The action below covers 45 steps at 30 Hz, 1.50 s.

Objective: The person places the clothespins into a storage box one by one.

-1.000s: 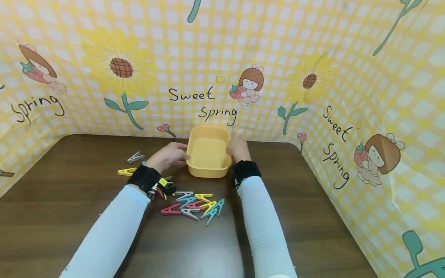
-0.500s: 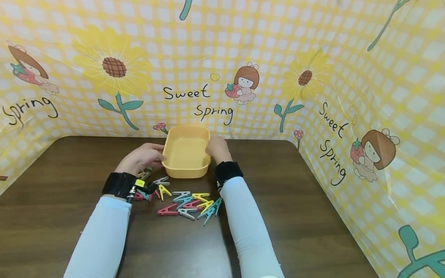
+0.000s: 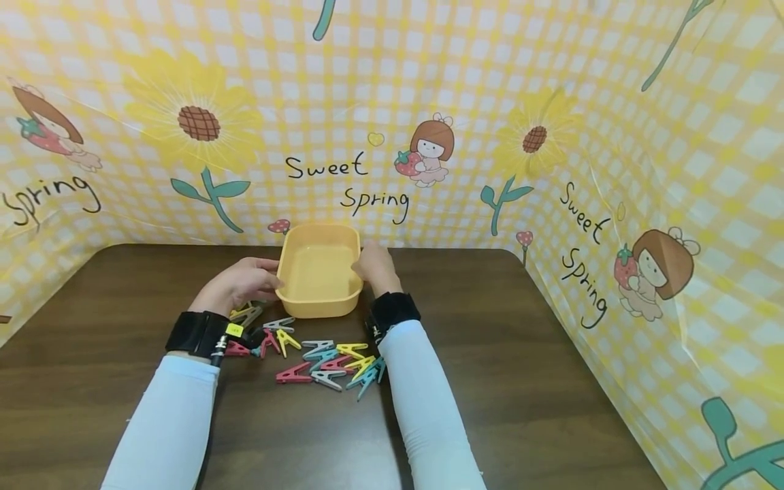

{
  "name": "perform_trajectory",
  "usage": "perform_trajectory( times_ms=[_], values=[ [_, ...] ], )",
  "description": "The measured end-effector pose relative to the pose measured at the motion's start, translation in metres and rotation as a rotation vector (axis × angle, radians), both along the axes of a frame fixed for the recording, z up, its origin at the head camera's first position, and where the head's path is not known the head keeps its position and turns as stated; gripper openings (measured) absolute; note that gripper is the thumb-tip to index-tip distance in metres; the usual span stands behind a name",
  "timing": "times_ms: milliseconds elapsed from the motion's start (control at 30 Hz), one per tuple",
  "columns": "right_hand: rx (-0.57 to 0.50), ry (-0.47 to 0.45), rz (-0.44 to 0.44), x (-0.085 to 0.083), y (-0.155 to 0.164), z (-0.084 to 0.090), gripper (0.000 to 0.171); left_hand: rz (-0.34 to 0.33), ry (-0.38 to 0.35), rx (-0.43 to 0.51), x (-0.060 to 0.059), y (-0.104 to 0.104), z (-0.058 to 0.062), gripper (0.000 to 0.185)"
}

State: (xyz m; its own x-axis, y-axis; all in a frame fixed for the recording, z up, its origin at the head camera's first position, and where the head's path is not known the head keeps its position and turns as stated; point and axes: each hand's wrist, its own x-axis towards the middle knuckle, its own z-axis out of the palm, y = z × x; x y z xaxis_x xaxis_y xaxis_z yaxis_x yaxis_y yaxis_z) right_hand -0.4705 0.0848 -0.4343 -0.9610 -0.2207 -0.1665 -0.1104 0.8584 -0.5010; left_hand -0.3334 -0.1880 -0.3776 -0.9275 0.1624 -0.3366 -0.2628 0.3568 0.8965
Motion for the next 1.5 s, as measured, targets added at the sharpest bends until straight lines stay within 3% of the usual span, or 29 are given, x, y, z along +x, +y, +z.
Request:
perform_trajectory(
  times_ms=[133,267,367,500,700,1000,1133,1300,1433,1500],
  values=[
    [-0.125,-0.052,-0.083,0.058,-0.009,0.040,0.029,0.005,0.007,-0.005,0.000,-0.001,-0.001,0.071],
    [-0.209,-0.095,-0.091,0.078,-0.010,0.042,0.043,0.000,0.014,-0.031,0.002,-0.001,-0.003,0.070],
    [-0.261,-0.141,-0.039,0.086,-0.007,0.042,0.040,-0.013,0.020,-0.048,0.005,-0.001,-0.004,0.069],
    [-0.277,-0.131,0.001,0.089,-0.008,0.047,0.032,-0.012,0.039,-0.031,0.006,-0.002,-0.003,0.069],
    [-0.210,-0.111,-0.023,0.086,-0.012,0.046,0.028,-0.023,0.053,-0.034,0.005,-0.001,-0.003,0.068],
    [-0.284,-0.227,-0.057,0.090,-0.011,0.043,0.068,-0.066,0.073,-0.068,0.004,0.000,-0.006,0.069],
    [-0.262,-0.225,-0.088,0.091,-0.014,0.043,0.072,-0.073,0.070,-0.078,0.003,0.002,-0.004,0.068],
    [-0.180,-0.189,-0.150,0.091,-0.023,0.042,0.071,-0.052,0.083,-0.095,0.007,0.005,0.007,0.068],
    [-0.152,-0.159,-0.183,0.091,-0.026,0.039,0.070,-0.049,0.158,-0.136,0.017,-0.002,0.024,0.071],
    [-0.173,-0.142,-0.193,0.090,-0.025,0.039,0.060,-0.051,0.202,-0.149,0.022,-0.010,0.032,0.073]
  ],
)
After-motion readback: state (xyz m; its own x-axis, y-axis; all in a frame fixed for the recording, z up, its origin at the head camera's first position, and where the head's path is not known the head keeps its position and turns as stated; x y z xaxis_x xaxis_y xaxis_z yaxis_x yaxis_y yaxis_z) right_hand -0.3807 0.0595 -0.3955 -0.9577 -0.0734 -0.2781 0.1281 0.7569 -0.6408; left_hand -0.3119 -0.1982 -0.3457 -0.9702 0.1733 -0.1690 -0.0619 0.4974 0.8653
